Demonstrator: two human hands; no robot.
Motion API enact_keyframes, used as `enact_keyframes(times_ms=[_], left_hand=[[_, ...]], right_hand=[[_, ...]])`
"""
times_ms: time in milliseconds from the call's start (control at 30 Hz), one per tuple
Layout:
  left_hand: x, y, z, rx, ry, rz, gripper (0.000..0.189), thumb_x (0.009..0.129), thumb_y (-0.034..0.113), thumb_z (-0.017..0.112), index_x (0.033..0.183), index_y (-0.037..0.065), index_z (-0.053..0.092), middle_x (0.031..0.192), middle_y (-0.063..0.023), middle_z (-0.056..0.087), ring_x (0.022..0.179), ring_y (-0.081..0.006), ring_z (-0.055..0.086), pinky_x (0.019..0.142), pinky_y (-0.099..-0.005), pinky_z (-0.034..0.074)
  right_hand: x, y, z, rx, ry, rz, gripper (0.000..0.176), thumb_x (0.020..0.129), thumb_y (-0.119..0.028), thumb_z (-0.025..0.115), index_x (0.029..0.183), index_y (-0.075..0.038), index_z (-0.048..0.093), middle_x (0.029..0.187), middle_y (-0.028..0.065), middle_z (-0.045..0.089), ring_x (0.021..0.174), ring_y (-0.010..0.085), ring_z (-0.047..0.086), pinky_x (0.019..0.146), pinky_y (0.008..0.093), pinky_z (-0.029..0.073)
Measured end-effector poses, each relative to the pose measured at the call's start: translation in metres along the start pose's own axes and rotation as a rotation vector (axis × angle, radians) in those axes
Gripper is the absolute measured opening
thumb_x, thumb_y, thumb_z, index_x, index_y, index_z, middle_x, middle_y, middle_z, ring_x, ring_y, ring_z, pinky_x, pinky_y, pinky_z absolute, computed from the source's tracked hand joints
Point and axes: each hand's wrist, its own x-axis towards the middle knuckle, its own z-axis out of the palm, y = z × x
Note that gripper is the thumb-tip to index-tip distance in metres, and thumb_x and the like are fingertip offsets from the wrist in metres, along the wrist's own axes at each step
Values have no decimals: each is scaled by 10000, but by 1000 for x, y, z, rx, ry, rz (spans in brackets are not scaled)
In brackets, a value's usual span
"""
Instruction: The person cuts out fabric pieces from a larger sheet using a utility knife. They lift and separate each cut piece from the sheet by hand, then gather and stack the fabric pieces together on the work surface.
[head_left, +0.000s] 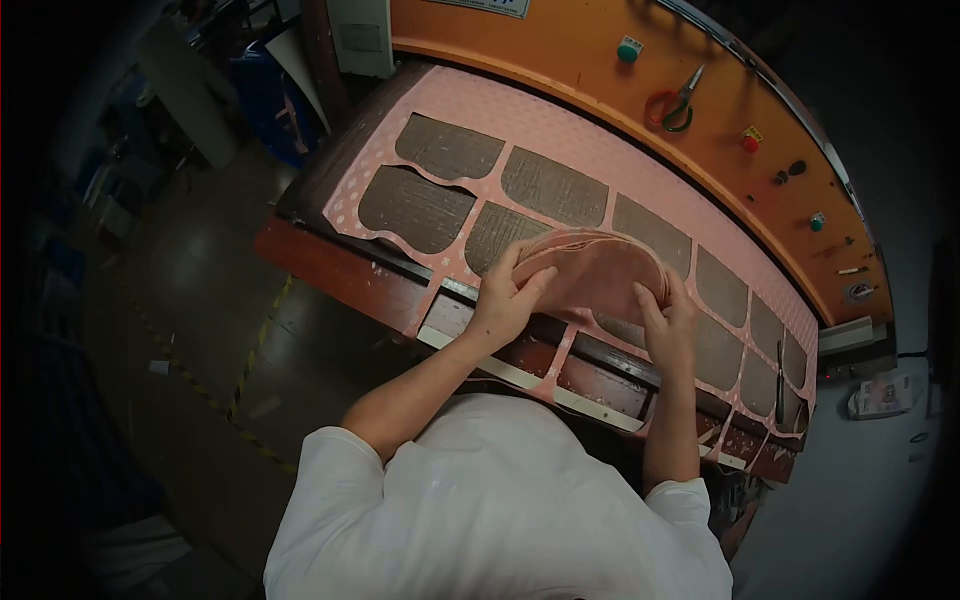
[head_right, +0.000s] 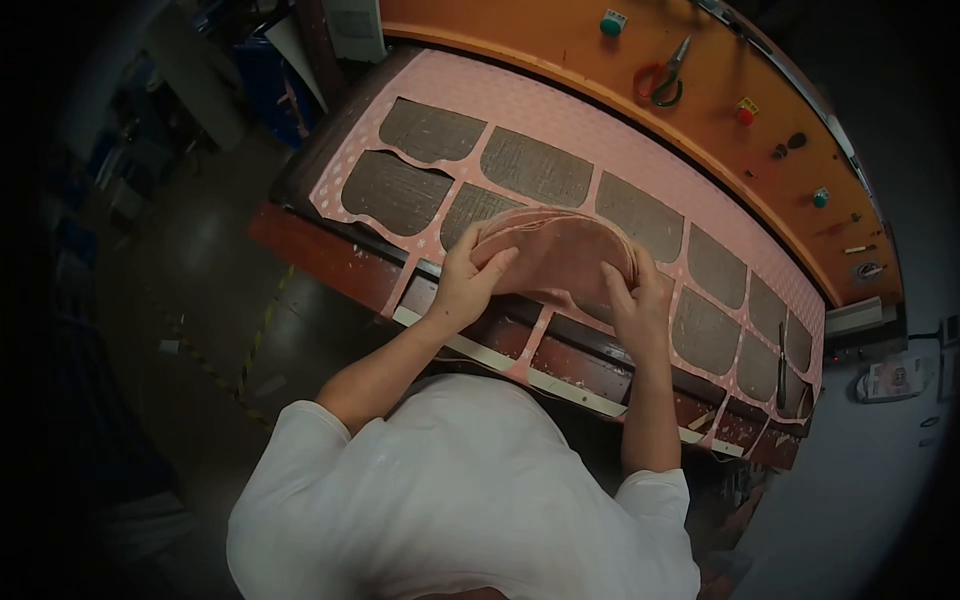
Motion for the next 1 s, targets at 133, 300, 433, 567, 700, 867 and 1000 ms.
enact_keyframes(times_ms=[133, 300, 433, 567, 700, 867, 1000], left_hand=[[16, -5, 12, 126, 122, 179, 328, 948, 82, 675, 1245, 5, 559, 1115, -147, 703, 1050, -223, 682, 898, -350, 531], [15, -51, 2, 167, 144, 8, 510, 838, 129, 821, 1250, -7, 552, 1186, -132, 676, 1094, -221, 656, 976, -351, 511], [28, -59, 6, 193, 209, 50, 471, 814, 109, 837, 1195, -12, 589, 1133, -113, 676, 1032, -208, 649, 942, -334, 507], [34, -39, 20, 155, 261, 79, 434, 828, 87, 819, 1180, -22, 590, 1130, -116, 669, 1032, -216, 651, 921, -342, 517], [20, -52, 10, 400, 122, 22, 599, 869, 116, 782, 1363, -25, 474, 1347, -177, 542, 1239, -294, 548, 1049, -410, 452], [19, -54, 15, 404, 126, 17, 555, 910, 158, 753, 1336, -40, 458, 1359, -204, 503, 1235, -300, 536, 1038, -424, 442], [18, -53, 20, 282, 131, 35, 421, 937, 125, 714, 1247, -47, 489, 1257, -192, 571, 1131, -278, 596, 954, -396, 492]], right_hand=[[-11, 20, 44, 196, 291, -14, 340, 931, -105, 704, 1237, 13, 614, 1077, 98, 711, 984, 148, 655, 868, 302, 521], [-17, 62, 77, 362, 284, 167, 369, 898, -111, 753, 1212, 7, 598, 1142, 88, 690, 1054, 157, 640, 926, 305, 509], [-13, 61, 75, 404, 322, 180, 402, 861, -69, 769, 1225, 13, 618, 1143, 88, 700, 1059, 159, 644, 940, 300, 506], [-4, 56, 71, 272, 456, 75, 371, 832, -136, 807, 1128, 1, 631, 957, 136, 725, 905, 223, 707, 802, 343, 554], [-14, 81, 71, 246, 412, 27, 489, 805, -134, 822, 1218, 2, 597, 1106, 155, 703, 1018, 217, 682, 895, 349, 537], [-15, 82, 74, 192, 401, 58, 495, 820, -152, 818, 1217, 11, 572, 1059, 168, 705, 983, 246, 696, 847, 365, 547], [-18, 73, 77, 146, 451, 87, 467, 838, -159, 807, 1196, 18, 564, 998, 181, 707, 932, 290, 711, 784, 382, 552]])
